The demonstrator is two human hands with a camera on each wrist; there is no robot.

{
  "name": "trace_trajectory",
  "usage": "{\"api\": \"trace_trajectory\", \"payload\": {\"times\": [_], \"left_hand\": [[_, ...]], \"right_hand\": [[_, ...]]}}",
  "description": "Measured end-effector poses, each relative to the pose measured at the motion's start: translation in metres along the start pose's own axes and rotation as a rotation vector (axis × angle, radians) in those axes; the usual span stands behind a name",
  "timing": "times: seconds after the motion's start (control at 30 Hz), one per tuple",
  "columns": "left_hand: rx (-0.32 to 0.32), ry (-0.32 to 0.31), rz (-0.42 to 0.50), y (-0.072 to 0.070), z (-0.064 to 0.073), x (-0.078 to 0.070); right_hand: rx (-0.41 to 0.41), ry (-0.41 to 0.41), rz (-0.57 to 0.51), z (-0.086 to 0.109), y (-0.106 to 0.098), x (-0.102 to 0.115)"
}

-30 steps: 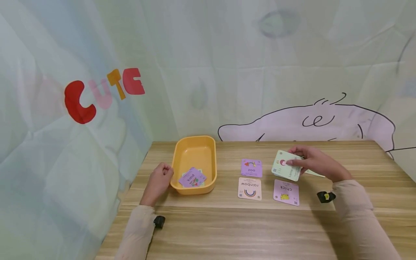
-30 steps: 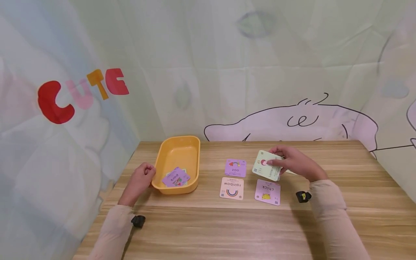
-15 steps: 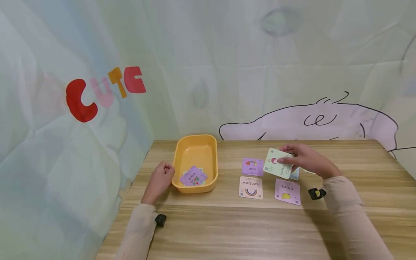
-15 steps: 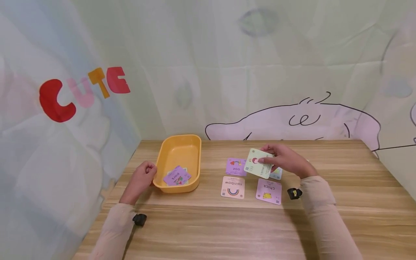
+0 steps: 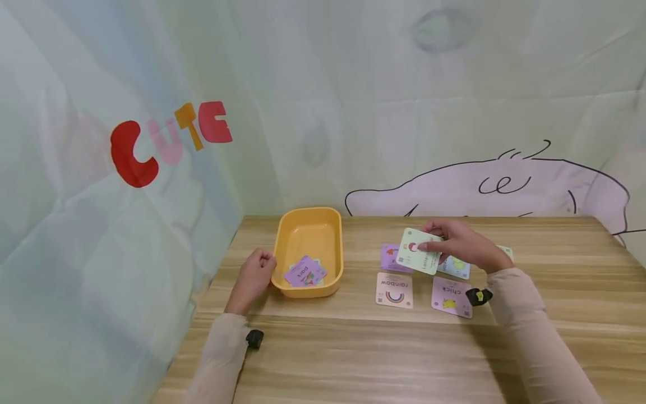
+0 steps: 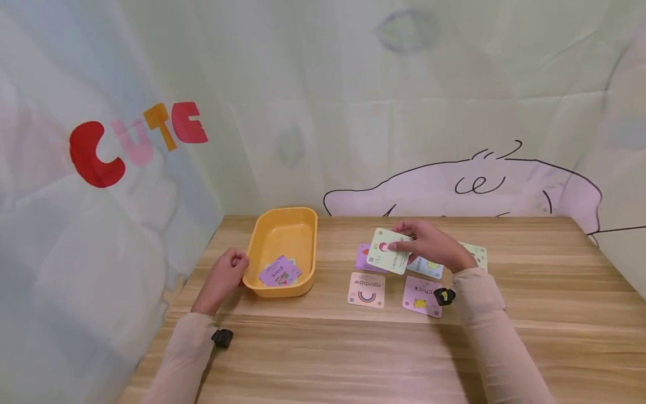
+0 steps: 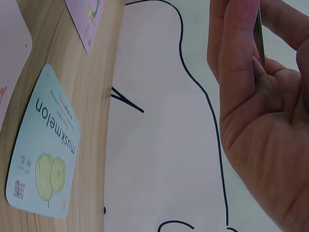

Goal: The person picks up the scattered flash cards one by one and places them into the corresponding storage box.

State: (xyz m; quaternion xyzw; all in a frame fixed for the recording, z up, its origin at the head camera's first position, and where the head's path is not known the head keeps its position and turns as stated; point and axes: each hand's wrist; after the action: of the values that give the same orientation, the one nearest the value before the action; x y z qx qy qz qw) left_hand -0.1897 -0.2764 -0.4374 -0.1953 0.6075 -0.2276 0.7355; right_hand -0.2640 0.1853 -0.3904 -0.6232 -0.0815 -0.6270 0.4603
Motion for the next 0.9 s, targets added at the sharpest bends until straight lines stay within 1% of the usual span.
{"api": "trace_trajectory", "payload": {"times": [0.17,0.27,0.47,0.7,0.9], "left_hand": [[-0.002,0.0,0.003,0.0,-0.001,-0.001],[-0.004,0.0,-0.001,-0.001,0.0,-0.002],[0.005,-0.007,-0.003,-0.001,0.0,-0.002],[0.002,-0.014,0.001,0.001,-0.001,-0.002],[0.003,-0.01,-0.012,-0.001,-0.002,-0.001]], "right_hand": [[-0.007,-0.011,-0.001,-0.007,0.004,0.004],[-0.013,-0.023,-0.021,-0.013,0.008,0.007],[-0.013,-0.047,-0.029,-0.024,0.016,0.012],[0.005,-0.063,-0.06,-0.036,0.025,0.019],[0.011,-0.078,-0.046,-0.044,0.032,0.025]]}}
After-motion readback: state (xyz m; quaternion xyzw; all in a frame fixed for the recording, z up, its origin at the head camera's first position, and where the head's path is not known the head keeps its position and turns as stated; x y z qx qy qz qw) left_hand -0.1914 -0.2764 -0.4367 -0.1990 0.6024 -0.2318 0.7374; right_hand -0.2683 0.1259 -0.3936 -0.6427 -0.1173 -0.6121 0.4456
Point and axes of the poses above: each hand's wrist, its own z-axis away from the middle knuckle, its own y-axis out of the palm, x = y × z, and after that the axes turned 14 degrees about x, right-handed
